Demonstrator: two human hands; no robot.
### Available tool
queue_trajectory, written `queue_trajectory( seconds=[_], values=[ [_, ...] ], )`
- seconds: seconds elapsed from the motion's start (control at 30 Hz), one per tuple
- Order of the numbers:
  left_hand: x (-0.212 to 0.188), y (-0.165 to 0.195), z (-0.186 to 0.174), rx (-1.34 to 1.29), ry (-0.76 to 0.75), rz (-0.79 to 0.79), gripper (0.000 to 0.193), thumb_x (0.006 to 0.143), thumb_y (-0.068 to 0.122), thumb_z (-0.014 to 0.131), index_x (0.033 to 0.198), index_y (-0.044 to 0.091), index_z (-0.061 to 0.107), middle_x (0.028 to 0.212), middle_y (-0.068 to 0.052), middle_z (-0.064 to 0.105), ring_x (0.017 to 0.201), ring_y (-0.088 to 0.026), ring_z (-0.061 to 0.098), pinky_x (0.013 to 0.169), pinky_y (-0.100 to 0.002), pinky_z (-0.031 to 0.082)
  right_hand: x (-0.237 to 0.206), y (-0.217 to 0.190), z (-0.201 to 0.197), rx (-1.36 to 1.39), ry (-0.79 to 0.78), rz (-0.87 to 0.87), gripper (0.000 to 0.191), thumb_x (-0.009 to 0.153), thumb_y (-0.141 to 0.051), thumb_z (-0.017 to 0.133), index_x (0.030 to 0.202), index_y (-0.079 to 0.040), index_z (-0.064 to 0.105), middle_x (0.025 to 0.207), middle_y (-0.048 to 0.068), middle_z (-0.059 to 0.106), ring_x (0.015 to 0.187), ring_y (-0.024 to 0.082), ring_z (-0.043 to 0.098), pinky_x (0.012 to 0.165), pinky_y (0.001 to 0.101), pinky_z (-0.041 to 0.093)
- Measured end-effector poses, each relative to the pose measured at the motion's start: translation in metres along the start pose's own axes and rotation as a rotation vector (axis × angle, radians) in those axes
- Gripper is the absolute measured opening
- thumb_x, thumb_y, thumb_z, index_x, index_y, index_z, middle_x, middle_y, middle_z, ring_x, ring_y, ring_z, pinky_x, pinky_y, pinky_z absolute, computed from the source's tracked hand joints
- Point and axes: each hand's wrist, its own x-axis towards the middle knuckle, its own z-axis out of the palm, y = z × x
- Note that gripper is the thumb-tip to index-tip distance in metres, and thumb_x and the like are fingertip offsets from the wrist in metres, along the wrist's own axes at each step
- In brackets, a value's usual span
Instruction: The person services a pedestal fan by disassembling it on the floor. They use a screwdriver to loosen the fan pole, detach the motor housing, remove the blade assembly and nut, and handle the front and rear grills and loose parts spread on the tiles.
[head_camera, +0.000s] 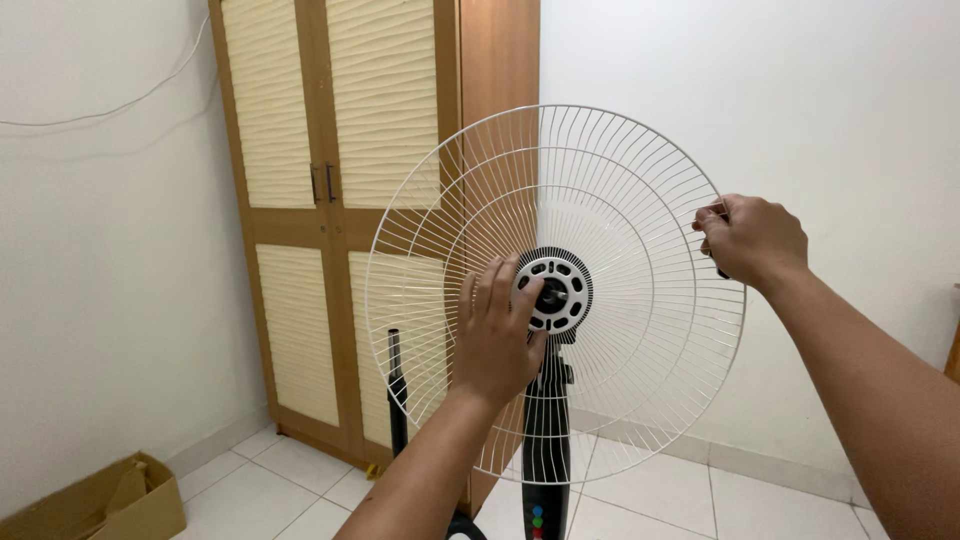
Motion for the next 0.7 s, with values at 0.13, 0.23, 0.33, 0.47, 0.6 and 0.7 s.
queue_trajectory(
  seconds=[0.13,0.23,0.33,0.47,0.6,0.7],
  values=[
    [-0.002,0.003,0.007,-0.053,0.022,0.043,0.055,0.085,0.031,0.077,0.133,0.014,0.057,0.143,-0.010,0.046,0.141,-0.027,0.039,0.122,-0.047,0.025,0.002,-0.002,0.000,-0.017,0.002,-0.010,0.032,0.107,-0.041,0.051,0.109,-0.021,0.076,0.085,-0.007,0.079,0.075,0.009,0.070,0.075,0.0333,0.055],
    [-0.001,0.007,0.012,-0.121,0.072,0.008,0.045,0.089,0.031,0.075,0.129,0.012,0.063,0.139,-0.009,0.054,0.137,-0.025,0.045,0.119,-0.044,0.030,0.005,-0.006,0.000,-0.045,-0.019,0.004,0.033,0.108,-0.041,0.050,0.110,-0.021,0.076,0.086,-0.007,0.079,0.073,0.010,0.071,0.074,0.0332,0.056],
    [0.002,0.009,0.015,-0.155,0.115,-0.030,0.039,0.091,0.035,0.075,0.123,0.013,0.068,0.134,-0.007,0.059,0.132,-0.024,0.049,0.113,-0.043,0.036,0.007,-0.011,0.000,-0.063,-0.028,0.005,0.035,0.109,-0.042,0.049,0.111,-0.020,0.076,0.087,-0.007,0.080,0.071,0.009,0.071,0.073,0.0326,0.056],
    [0.010,0.013,0.017,-0.205,0.125,-0.117,0.032,0.087,0.039,0.078,0.107,0.014,0.073,0.128,-0.006,0.062,0.124,-0.026,0.052,0.106,-0.045,0.038,0.011,-0.013,-0.001,-0.066,-0.037,0.011,0.034,0.108,-0.042,0.049,0.111,-0.021,0.076,0.088,-0.007,0.080,0.071,0.008,0.071,0.072,0.0320,0.055],
    [0.019,0.018,0.021,-0.191,0.195,-0.142,0.027,0.088,0.038,0.077,0.099,0.013,0.075,0.124,-0.005,0.064,0.120,-0.025,0.054,0.103,-0.045,0.040,0.014,-0.014,-0.002,-0.076,-0.041,0.024,0.035,0.110,-0.042,0.047,0.114,-0.020,0.074,0.087,-0.007,0.081,0.069,0.011,0.073,0.071,0.0315,0.055],
    [0.021,0.022,0.024,-0.159,0.217,-0.133,0.024,0.091,0.037,0.076,0.096,0.013,0.075,0.123,-0.005,0.066,0.120,-0.025,0.054,0.101,-0.044,0.040,0.014,-0.013,-0.002,-0.080,-0.027,-0.003,0.035,0.109,-0.041,0.048,0.113,-0.020,0.075,0.088,-0.007,0.080,0.072,0.007,0.071,0.070,0.0318,0.056]
  ],
)
